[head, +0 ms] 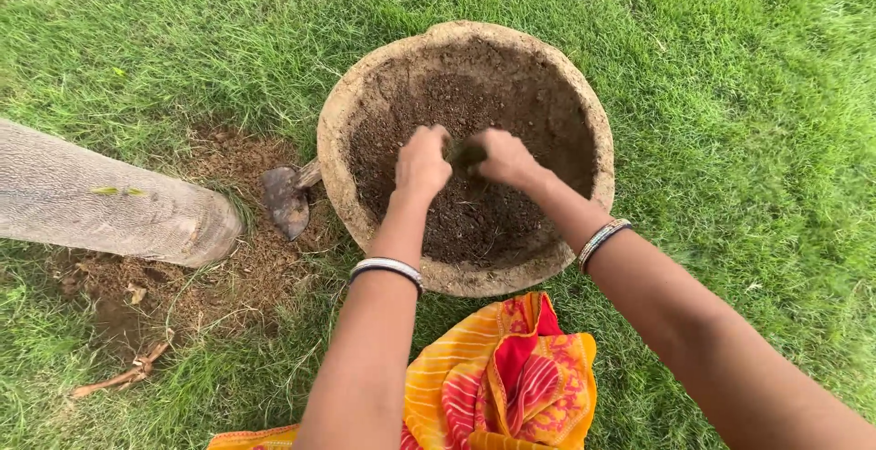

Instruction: Digging soil around a tree base, preparing soil in a basin, and applying it to the tree.

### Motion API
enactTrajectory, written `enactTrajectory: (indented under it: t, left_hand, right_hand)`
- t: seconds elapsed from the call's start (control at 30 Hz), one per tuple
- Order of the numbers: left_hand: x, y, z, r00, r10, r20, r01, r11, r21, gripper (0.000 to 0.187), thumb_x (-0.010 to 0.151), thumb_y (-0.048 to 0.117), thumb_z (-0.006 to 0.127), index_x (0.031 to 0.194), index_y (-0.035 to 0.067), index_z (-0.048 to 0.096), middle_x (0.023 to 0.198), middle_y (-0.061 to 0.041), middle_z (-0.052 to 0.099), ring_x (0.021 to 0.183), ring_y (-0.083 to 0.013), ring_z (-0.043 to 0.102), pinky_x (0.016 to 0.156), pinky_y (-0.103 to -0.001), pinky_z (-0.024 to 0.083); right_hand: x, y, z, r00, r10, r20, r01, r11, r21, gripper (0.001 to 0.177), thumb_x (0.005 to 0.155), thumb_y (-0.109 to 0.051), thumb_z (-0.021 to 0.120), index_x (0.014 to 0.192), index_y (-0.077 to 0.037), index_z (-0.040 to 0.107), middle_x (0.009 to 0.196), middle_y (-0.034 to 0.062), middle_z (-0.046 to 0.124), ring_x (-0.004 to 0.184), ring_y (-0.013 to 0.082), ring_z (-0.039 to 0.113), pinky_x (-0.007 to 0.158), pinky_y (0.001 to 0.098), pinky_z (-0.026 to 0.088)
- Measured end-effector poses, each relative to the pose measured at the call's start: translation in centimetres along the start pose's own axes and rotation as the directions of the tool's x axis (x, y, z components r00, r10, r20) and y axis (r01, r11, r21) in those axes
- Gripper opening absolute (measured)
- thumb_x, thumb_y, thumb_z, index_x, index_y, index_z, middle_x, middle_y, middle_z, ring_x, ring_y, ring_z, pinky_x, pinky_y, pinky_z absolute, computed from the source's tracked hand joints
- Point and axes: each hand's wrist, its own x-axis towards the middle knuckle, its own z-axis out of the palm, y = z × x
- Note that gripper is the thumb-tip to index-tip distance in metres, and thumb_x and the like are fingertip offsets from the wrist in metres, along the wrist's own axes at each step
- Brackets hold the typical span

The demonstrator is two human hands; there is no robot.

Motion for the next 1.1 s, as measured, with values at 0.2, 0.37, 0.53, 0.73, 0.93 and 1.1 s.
enactTrajectory:
  t: [0.2,0.37,0.53,0.73,0.93,1.1]
  left_hand:
    - [-1.7,0.9,-1.1,0.972,0.112,0.209,-0.163,0.955,0.248,0.058,0.075,-0.010,0.070,0.127,0.014,0.062,0.121,-0.016,0.056,0.111,-0.0364,0.062,0.098,-0.047,0.052]
    - [-3.1,-0.5,-2.2,0.974,-0.007,0.228,-0.038,0.980,0.194,0.025,0.092,-0.009,0.059,0.105,0.004,0.074,0.114,-0.015,0.069,0.105,-0.0286,0.073,0.092,-0.040,0.062]
    - [-6.0,1.2,-4.8,0.867,-0.132,0.480,-0.174,0.823,0.541,0.035,0.084,0.018,0.081,0.112,0.000,0.071,0.118,-0.019,0.071,0.110,-0.0318,0.070,0.097,-0.042,0.057]
    - [-7.0,0.0,-1.0,0.861,-0.056,0.506,-0.251,0.819,0.516,0.028,0.083,0.011,0.077,0.109,0.004,0.074,0.119,-0.018,0.071,0.111,-0.0332,0.070,0.096,-0.043,0.058]
    - [-7.5,3.1,-0.9,0.940,0.021,0.339,-0.111,0.962,0.249,0.025,0.080,0.002,0.072,0.104,0.009,0.075,0.115,-0.021,0.071,0.109,-0.0389,0.068,0.096,-0.047,0.056]
    - [-7.7,3.5,0.5,0.943,0.058,0.329,-0.144,0.960,0.242,0.025,0.079,0.006,0.075,0.104,0.009,0.075,0.114,-0.021,0.071,0.110,-0.0394,0.068,0.097,-0.047,0.055]
  right_hand:
    - [-2.0,-0.1,-0.9,0.984,-0.176,-0.001,0.171,0.959,-0.226,0.046,0.069,0.005,0.072,0.114,-0.004,0.074,0.105,0.0218,0.073,0.100,0.0370,0.071,0.092,0.0453,0.055]
    - [-5.5,-0.8,-3.4,0.989,-0.054,0.134,0.068,0.992,-0.102,0.027,0.077,-0.001,0.073,0.103,-0.007,0.080,0.104,0.0116,0.079,0.096,0.0273,0.076,0.090,0.0405,0.058]
    - [-9.5,-3.7,-2.5,0.896,0.098,0.433,0.001,0.975,-0.223,0.037,0.077,-0.017,0.083,0.112,-0.012,0.073,0.105,0.0099,0.078,0.099,0.0244,0.075,0.090,0.0380,0.059]
    - [-11.3,-1.8,1.5,0.954,-0.055,0.295,0.158,0.928,-0.337,0.051,0.071,-0.021,0.084,0.116,-0.008,0.065,0.104,0.0188,0.072,0.102,0.0363,0.069,0.091,0.0461,0.056]
    - [-10.0,-0.4,2.0,0.989,-0.086,0.119,0.107,0.978,-0.181,0.057,0.067,-0.010,0.079,0.122,-0.010,0.068,0.106,0.0179,0.075,0.101,0.0348,0.072,0.090,0.0444,0.058]
    - [-9.9,-0.4,1.9,0.968,0.068,0.243,-0.043,0.993,-0.105,0.070,0.062,-0.018,0.094,0.125,-0.007,0.063,0.109,0.0154,0.072,0.103,0.0316,0.068,0.090,0.0431,0.054]
